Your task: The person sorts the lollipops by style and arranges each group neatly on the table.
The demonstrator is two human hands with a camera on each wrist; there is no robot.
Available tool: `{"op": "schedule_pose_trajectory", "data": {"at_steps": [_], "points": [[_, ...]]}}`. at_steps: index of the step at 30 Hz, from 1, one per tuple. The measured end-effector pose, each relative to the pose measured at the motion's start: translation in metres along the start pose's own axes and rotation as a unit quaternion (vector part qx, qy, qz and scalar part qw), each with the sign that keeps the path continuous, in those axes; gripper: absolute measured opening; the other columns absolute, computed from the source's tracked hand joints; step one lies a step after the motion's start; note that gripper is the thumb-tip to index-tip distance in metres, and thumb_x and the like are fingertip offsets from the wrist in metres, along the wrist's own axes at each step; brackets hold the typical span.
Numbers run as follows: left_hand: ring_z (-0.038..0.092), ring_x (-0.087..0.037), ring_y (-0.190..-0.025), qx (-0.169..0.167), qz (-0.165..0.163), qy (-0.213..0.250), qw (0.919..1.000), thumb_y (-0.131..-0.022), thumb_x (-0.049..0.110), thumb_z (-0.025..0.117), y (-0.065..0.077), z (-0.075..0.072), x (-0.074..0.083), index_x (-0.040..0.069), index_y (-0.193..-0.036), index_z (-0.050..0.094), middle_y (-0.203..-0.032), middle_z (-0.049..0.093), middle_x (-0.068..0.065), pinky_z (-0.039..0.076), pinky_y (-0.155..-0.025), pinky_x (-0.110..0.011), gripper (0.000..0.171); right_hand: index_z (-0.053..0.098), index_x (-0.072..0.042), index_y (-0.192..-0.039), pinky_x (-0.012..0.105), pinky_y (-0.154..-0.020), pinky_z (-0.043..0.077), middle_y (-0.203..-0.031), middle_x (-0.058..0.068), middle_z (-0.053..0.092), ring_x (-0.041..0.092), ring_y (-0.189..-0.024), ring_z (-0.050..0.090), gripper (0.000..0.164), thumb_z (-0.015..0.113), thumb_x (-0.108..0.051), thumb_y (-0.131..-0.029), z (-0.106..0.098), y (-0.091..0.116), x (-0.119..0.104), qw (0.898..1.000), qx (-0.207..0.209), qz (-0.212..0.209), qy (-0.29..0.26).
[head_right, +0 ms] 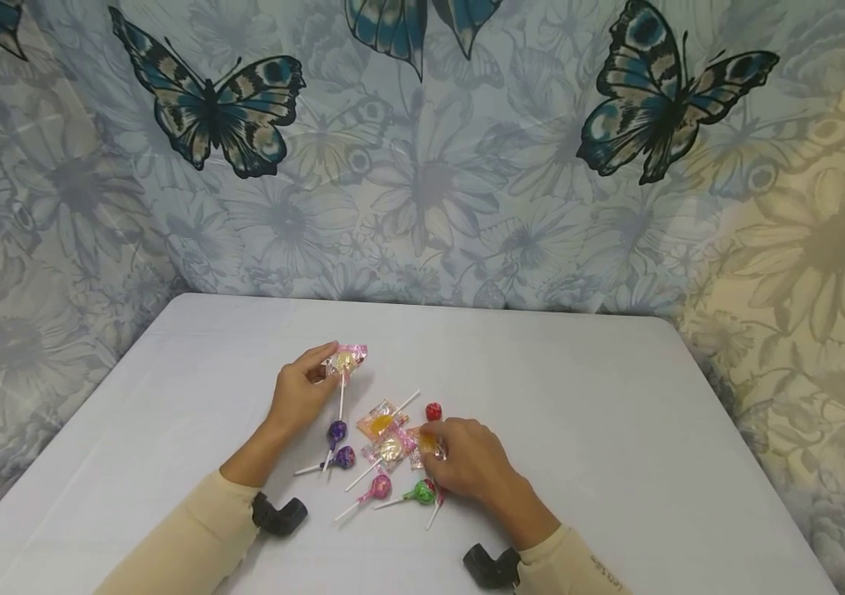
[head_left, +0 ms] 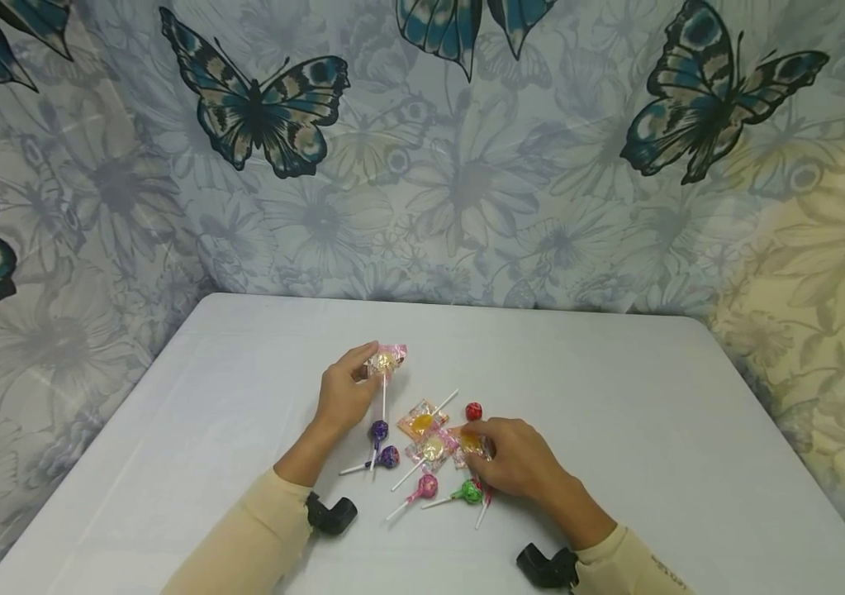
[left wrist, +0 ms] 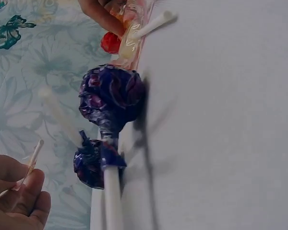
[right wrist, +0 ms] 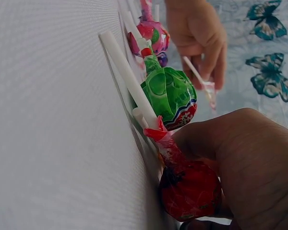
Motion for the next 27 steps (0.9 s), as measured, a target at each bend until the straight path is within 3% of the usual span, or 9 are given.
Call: {"op": "schedule_pose_trajectory", "data": {"at_steps": [3, 12, 27], "points": [[0.064, -0.027, -0.087, 0.004, 0.003, -0.001, 1.0000, -0.079, -0.014, 0.067, -0.009, -0.001, 0.003, -0.007, -0.126, 0.058, -0.130, 0.057, -0.016, 0.051, -0.084, -0.029, 0.048, 0.074, -0.017, -0.109, 0.027, -0.050, 0.031, -0.058, -0.011, 0.040, 0.007, -0.055, 0.037, 0.033, 0.077, -0.024, -0.077, -0.001, 0.000, 0.000, 1.000, 0.001, -0.002, 0.000], [0.063, -0.028, -0.089, 0.015, -0.030, -0.001, 0.9994, -0.080, -0.012, 0.068, -0.036, -0.004, 0.005, -0.003, -0.127, 0.060, -0.130, 0.058, -0.016, 0.052, -0.081, -0.032, 0.048, 0.074, -0.020, -0.109, 0.027, -0.051, 0.032, -0.061, -0.012, 0.041, 0.007, -0.057, 0.038, 0.033, 0.077, -0.027, -0.077, -0.001, 0.002, 0.000, 1.000, 0.008, -0.001, 0.007], [0.059, -0.028, -0.102, -0.020, -0.090, -0.017, 0.9956, -0.085, -0.009, 0.062, -0.078, 0.004, -0.015, 0.004, -0.133, 0.057, -0.137, 0.053, -0.008, 0.052, -0.073, -0.031, 0.050, 0.073, -0.023, -0.110, 0.026, -0.050, 0.031, -0.064, -0.011, 0.041, 0.008, -0.058, 0.037, 0.033, 0.077, -0.028, -0.077, -0.001, 0.004, -0.001, 1.000, 0.009, 0.005, 0.025]]}}
Point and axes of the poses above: each hand's wrist, its own y-axis away from the middle knuckle, its own z-axis out of the palm, x = y × z, the point moved 7 cm from there along -y, towards the middle knuckle
